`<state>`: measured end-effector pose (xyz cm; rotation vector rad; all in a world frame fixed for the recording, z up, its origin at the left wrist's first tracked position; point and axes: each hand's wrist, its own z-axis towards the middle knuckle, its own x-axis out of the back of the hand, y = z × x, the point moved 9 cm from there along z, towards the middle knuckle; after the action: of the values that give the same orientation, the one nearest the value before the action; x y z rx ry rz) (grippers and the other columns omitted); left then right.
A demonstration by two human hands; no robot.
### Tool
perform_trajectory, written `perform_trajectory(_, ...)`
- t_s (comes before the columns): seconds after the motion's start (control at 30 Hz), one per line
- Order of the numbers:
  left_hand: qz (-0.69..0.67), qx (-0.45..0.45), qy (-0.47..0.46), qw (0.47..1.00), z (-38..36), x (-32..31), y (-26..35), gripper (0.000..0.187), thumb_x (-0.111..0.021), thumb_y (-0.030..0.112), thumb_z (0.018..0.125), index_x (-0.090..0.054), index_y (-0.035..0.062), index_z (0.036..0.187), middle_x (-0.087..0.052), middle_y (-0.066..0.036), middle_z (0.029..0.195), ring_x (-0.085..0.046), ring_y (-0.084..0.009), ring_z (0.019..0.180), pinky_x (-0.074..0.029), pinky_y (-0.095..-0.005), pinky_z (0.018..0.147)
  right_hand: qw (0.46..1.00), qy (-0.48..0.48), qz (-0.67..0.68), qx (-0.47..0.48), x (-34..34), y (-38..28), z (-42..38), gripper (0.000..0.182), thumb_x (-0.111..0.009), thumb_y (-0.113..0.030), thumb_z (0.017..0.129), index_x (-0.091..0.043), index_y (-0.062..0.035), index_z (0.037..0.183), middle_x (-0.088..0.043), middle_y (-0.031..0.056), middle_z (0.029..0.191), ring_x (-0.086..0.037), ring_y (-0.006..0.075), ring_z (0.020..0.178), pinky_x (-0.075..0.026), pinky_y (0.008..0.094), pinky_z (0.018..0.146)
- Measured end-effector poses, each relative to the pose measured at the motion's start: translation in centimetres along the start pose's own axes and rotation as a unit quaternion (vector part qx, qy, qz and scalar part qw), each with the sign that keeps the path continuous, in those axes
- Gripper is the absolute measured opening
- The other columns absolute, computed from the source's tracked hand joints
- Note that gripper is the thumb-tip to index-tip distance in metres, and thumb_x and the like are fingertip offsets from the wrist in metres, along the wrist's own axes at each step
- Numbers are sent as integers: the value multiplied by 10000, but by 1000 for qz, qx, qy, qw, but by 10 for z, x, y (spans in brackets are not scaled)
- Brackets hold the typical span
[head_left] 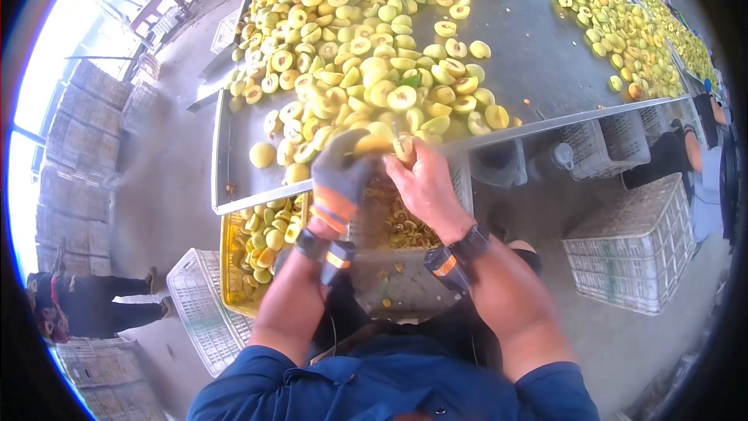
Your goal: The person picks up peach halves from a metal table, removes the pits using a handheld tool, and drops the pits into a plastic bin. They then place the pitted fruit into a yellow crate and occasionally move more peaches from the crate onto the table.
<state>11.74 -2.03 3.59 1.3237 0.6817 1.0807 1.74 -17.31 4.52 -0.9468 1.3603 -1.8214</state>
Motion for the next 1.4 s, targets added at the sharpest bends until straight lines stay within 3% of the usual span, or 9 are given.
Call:
perform_trajectory(0.2, -53, 32, 52, 997, -25, -14, -3, 390, -794, -5, 923, -695, -24, 1300, -764, -101, 1212, -712, -161, 1086, -587, -304, 957, 996, -4, -86, -15, -4, 11, -4, 223, -744, -155, 958, -667, 17, 1077, -723, 242, 861, -714, 456, 815, -562, 478, 732)
perform_trajectory(0.3, 17, -41, 51, 998, -21, -15, -6, 378, -789, -3, 928, -698, -21, 1294, -765, -105, 1201, -714, -162, 1085, -588, -306, 955, 996, 3, -89, -14, -5, 10, 1, 193, -723, -144, 956, -661, 11, 1052, -717, 245, 852, -712, 456, 811, -560, 479, 734)
perform_trajectory(0.5, -43, 50, 109, 992, -10, 4, -3, 350, -787, -11, 922, -703, -27, 1262, -769, -98, 1156, -722, -154, 1039, -598, -300, 913, 982, -115, -92, -115, -23, 7, -29, 247, -701, -122, 953, -634, 19, 1145, -719, 277, 949, -713, 476, 904, -559, 475, 793)
perform_trajectory(0.63, -98, 52, 93, 990, -11, 3, -16, 376, -822, 27, 903, -706, -13, 1258, -769, -118, 1164, -719, -184, 1034, -584, -330, 892, 987, -113, -65, -92, -25, 3, -36, 305, -666, -82, 954, -591, 44, 1221, -714, 310, 1016, -701, 513, 1008, -550, 502, 866)
perform_trajectory(0.83, 18, -10, 90, 996, -20, -2, -7, 334, -807, 9, 923, -707, -26, 1239, -777, -101, 1163, -715, -146, 1022, -586, -297, 910, 987, -94, -119, -52, -21, 11, -31, 328, -651, -57, 935, -567, 56, 1231, -709, 339, 1036, -677, 543, 1037, -552, 543, 867)
perform_trajectory(1.03, -31, 18, 87, 996, -28, -6, 2, 355, -828, 26, 913, -704, -24, 1241, -777, -118, 1153, -713, -155, 1050, -582, -318, 920, 991, -104, -78, 25, -30, 15, -30, 339, -644, -12, 886, -533, 100, 1187, -694, 351, 890, -672, 575, 888, -544, 599, 766)
perform_trajectory(1.2, 49, -20, 116, 992, -29, -8, -8, 375, -838, 19, 890, -709, -21, 1239, -773, -119, 1130, -720, -171, 1031, -580, -326, 920, 978, -128, -155, -47, -30, 37, -28, 351, -649, -42, 899, -561, 88, 1214, -699, 362, 1004, -669, 561, 1000, -552, 562, 856)
perform_trajectory(1.33, 65, -25, 76, 995, -25, -7, 7, 362, -803, 52, 918, -705, -21, 1259, -770, -115, 1128, -720, -180, 1034, -582, -323, 926, 975, -212, 52, -51, -42, 38, -26, 341, -623, -53, 934, -610, 45, 1261, -705, 327, 1142, -664, 511, 1120, -536, 502, 966)
perform_trajectory(1.4, -104, 39, 19, 994, -22, -9, -12, 369, -773, 51, 917, -701, -21, 1272, -772, -137, 1132, -734, -217, 1023, -591, -344, 924, 971, -217, 59, -77, -40, 34, -29, 323, -599, -47, 948, -622, 40, 1258, -707, 316, 1152, -661, 506, 1126, -532, 487, 971)
